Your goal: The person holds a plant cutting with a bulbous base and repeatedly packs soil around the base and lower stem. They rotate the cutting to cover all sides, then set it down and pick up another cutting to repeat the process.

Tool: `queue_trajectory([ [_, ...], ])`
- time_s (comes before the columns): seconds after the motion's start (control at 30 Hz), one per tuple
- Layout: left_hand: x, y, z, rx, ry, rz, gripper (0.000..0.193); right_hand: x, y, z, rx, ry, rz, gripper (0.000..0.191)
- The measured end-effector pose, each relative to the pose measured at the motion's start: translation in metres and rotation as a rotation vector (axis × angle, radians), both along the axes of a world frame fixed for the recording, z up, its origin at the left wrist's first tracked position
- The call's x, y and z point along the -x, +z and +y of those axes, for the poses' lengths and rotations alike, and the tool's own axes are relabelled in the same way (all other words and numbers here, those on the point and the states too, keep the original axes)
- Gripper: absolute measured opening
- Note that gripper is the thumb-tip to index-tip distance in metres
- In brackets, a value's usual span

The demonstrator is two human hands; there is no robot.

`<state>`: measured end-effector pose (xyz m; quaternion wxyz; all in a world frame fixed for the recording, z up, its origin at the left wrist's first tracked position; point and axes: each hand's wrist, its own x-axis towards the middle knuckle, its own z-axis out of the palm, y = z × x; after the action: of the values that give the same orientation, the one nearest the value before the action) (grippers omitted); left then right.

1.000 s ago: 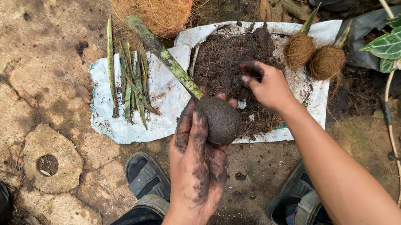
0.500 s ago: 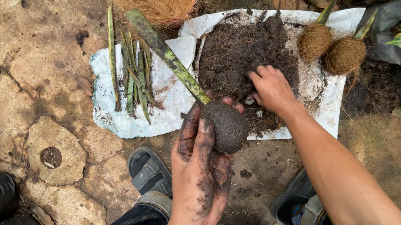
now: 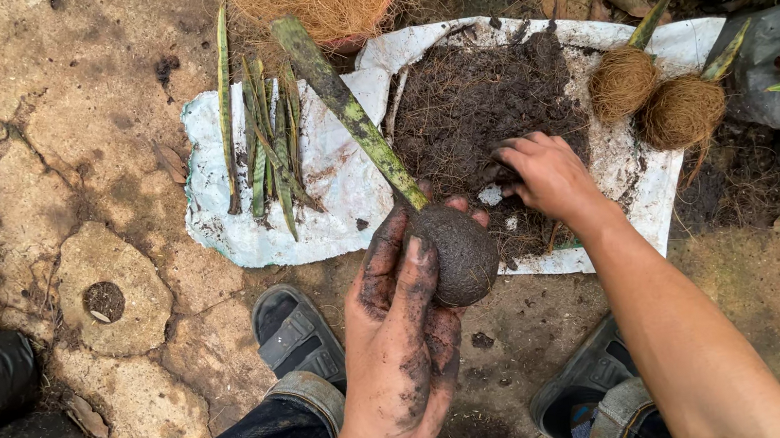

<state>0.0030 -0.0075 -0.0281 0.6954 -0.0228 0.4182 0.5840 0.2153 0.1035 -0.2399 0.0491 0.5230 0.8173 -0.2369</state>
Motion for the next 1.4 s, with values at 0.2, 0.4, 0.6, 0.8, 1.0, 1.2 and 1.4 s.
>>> queue_trajectory([
  [0.2, 0.000, 0.000, -0.002, 0.015, -0.003, 0.004, 0.048, -0.004, -0.004, -0.002, -0.069, 0.106, -0.008, 0.049],
  [0.4, 0.000, 0.002, 0.000, 0.031, -0.030, 0.047, 0.048, -0.005, -0.012, -0.001, -0.211, 0.078, -0.013, 0.051],
  [0.6, 0.001, 0.002, 0.000, 0.051, -0.047, 0.057, 0.046, -0.002, -0.005, 0.001, -0.225, 0.005, -0.013, 0.036],
  [0.8, -0.001, 0.003, 0.001, 0.053, -0.022, 0.036, 0.047, 0.003, 0.000, 0.003, -0.626, 0.037, 0.086, 0.028],
  [1.0, 0.000, 0.004, 0.000, 0.117, -0.067, 0.082, 0.046, 0.008, -0.012, -0.015, -0.561, 0.014, 0.056, 0.025],
  [1.2, -0.002, 0.003, 0.000, 0.066, -0.056, 0.061, 0.043, 0.011, -0.019, -0.043, -0.519, 0.011, 0.024, 0.025],
  [1.4, -0.004, 0.003, 0.000, 0.099, -0.025, 0.042, 0.053, 0.021, -0.013, -0.061, -0.338, 0.017, -0.014, 0.028],
])
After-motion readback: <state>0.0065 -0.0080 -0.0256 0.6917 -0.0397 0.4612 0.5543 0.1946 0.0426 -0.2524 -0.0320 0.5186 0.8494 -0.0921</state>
